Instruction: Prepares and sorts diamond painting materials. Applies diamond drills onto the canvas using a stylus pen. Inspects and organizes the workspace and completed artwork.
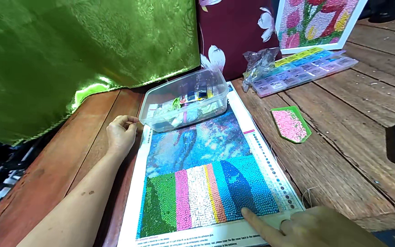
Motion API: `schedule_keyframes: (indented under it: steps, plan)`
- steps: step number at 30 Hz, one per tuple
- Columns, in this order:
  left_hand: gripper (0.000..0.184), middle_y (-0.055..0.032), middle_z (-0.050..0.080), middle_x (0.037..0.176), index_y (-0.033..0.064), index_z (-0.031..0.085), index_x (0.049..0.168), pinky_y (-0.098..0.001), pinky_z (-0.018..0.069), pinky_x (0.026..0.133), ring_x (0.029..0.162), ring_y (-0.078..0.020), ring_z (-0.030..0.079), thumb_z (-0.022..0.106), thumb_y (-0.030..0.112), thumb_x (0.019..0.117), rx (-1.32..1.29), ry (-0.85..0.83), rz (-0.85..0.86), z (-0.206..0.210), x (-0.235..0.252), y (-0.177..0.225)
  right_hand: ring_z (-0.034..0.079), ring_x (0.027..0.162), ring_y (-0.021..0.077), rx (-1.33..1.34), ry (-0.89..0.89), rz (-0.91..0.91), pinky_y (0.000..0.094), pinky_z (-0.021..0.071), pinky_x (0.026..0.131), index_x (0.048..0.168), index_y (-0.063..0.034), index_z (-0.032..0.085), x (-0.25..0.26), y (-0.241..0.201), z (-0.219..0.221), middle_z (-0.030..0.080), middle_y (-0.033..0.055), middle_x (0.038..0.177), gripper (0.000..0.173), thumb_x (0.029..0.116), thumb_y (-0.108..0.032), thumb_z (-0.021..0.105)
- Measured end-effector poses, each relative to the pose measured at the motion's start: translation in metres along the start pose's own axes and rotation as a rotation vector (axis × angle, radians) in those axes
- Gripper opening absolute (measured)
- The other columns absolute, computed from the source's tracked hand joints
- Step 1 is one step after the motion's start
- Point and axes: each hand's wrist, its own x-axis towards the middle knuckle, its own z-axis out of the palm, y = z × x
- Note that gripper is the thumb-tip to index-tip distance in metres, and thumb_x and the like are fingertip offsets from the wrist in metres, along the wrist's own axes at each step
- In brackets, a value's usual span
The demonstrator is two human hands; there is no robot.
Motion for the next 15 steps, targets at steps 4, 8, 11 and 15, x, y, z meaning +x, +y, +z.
schedule_keyframes:
  steps: [4, 8, 11, 15]
  plan:
    - [0.013, -0.0211, 0.064, 0.102, -0.0088, 0.067, 0.101, -0.0444, 0.0525, 0.076, 0.079, -0.0236, 0.062, 0.056, -0.006, 0.0945, 0.021, 0.010, 0.054, 0.001, 0.002, -0.006, 0.056, 0.044, 0.0321, -0.010, 0.025, 0.096, 0.0425, 0.0399, 0.042, 0.138, 0.0082, 0.059, -0.010, 0.007, -0.013, 0.054, 0.0129, 0.054, 0.046, 0.0937, -0.001, 0.053]
    - [0.013, -0.0211, 0.064, 0.102, -0.0090, 0.067, 0.101, -0.0434, 0.0517, 0.076, 0.080, -0.0234, 0.061, 0.056, -0.007, 0.0948, 0.027, 0.010, 0.048, 0.001, 0.001, -0.004, 0.055, 0.045, 0.0305, -0.062, -0.054, 0.108, 0.0409, 0.0394, 0.043, 0.137, 0.0094, 0.059, -0.014, 0.014, -0.009, 0.053, 0.0120, 0.053, 0.045, 0.0939, -0.001, 0.051]
    - [0.014, -0.0221, 0.065, 0.102, -0.0094, 0.067, 0.102, -0.0435, 0.0527, 0.077, 0.080, -0.0239, 0.062, 0.055, -0.007, 0.0952, 0.021, 0.014, 0.040, 0.001, 0.000, -0.003, 0.057, 0.046, 0.0304, -0.073, -0.074, 0.106, 0.0402, 0.0408, 0.044, 0.137, 0.0079, 0.061, -0.013, 0.014, -0.011, 0.055, 0.0123, 0.055, 0.045, 0.0924, 0.004, 0.052]
    - [0.013, -0.0217, 0.065, 0.101, -0.0099, 0.066, 0.102, -0.0435, 0.0523, 0.077, 0.080, -0.0236, 0.062, 0.055, -0.007, 0.0952, 0.016, 0.018, 0.038, 0.002, 0.000, -0.003, 0.056, 0.045, 0.0309, -0.049, 0.011, 0.125, 0.0416, 0.0396, 0.043, 0.137, 0.0067, 0.061, -0.013, 0.017, -0.014, 0.053, 0.0114, 0.053, 0.045, 0.0934, -0.006, 0.058]
